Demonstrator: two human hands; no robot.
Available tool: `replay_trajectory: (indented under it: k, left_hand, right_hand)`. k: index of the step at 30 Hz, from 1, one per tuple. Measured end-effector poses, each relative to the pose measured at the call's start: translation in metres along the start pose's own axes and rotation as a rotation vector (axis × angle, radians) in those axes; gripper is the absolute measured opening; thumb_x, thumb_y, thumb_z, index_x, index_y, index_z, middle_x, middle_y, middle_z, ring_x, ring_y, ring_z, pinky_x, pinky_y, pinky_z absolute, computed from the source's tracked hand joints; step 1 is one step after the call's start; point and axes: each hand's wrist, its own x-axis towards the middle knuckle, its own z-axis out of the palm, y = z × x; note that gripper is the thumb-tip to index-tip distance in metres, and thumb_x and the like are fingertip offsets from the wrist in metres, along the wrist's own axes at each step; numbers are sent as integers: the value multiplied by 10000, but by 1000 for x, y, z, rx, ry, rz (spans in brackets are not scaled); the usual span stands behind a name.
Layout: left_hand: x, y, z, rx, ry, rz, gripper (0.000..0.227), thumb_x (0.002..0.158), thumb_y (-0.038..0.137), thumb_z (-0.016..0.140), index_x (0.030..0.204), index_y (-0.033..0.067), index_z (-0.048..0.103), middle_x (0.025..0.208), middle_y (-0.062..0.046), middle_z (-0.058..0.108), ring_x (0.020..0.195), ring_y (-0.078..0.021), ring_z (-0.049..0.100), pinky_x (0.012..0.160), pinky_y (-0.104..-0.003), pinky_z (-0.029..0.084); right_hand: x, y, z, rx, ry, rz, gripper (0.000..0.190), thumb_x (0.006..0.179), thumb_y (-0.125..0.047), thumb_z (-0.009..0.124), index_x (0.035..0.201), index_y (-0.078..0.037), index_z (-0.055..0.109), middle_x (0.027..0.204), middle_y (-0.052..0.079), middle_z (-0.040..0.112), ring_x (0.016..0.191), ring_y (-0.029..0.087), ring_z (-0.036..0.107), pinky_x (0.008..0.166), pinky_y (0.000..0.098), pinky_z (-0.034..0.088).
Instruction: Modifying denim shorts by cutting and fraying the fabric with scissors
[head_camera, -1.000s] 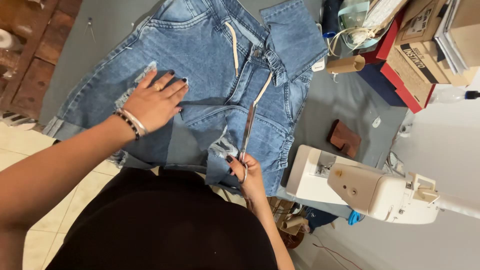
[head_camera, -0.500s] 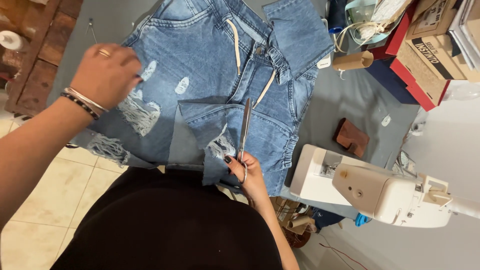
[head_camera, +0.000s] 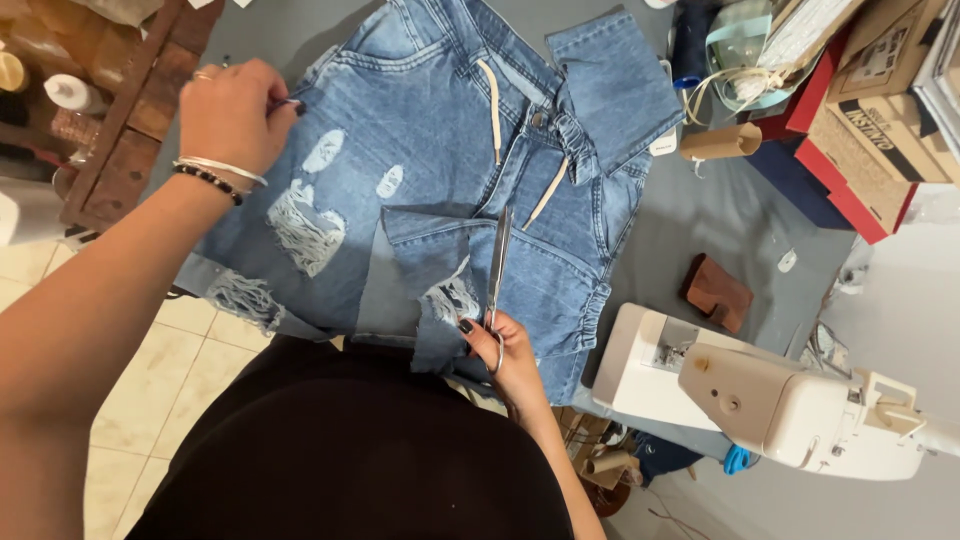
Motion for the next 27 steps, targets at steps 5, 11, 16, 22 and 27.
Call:
replay_trajectory:
  k: [5,11,16,22,27]
  left_hand:
    - [-18,4,-7,319,85,200,228,885,202,735,1100,265,698,1084,-5,692,913,-236,623,758,-371,465]
    - [-42,28,-26,-5,-113,138,122,921,201,659,1004,232,743,1026,-49,730,918,-325,670,791,-428,513]
    - [-85,142,-81,-1092,-1334,-602,657,972,425,463,1313,-111,630,1169,-403,689,1001,-465,730,858,-526,593]
    - [-122,201,3,-1809,-1204,-1014,605,916,683,618,1166,132,640,1085,-59,736,972,-183,744,834,-297,598]
    - [-101,217,17,-1897,-538,-1193,378,818,177,871,1115,-10,730,995,-179,771,842,-285,766,701,-450,649]
  right_hand:
    - [-2,8,-2,-28,-10,28,277,922,-238,761,715,-165,593,605,-40,568,572,49,447,570,226,306]
    - [-5,-6,4,7,-4,-15,299,899,-214,774,661,-97,637,533,16,557,519,51,424,515,200,292]
    - [3,-10,8,103,51,-141,336,882,-224,778,633,-44,643,450,67,527,464,53,408,468,181,278]
    - [-8,-6,4,97,64,-117,312,833,-207,807,631,-60,620,437,64,535,435,52,409,450,181,267]
    - [-21,-2,-4,80,-56,-46,198,841,-110,794,713,-28,667,491,79,596,440,89,527,456,183,357]
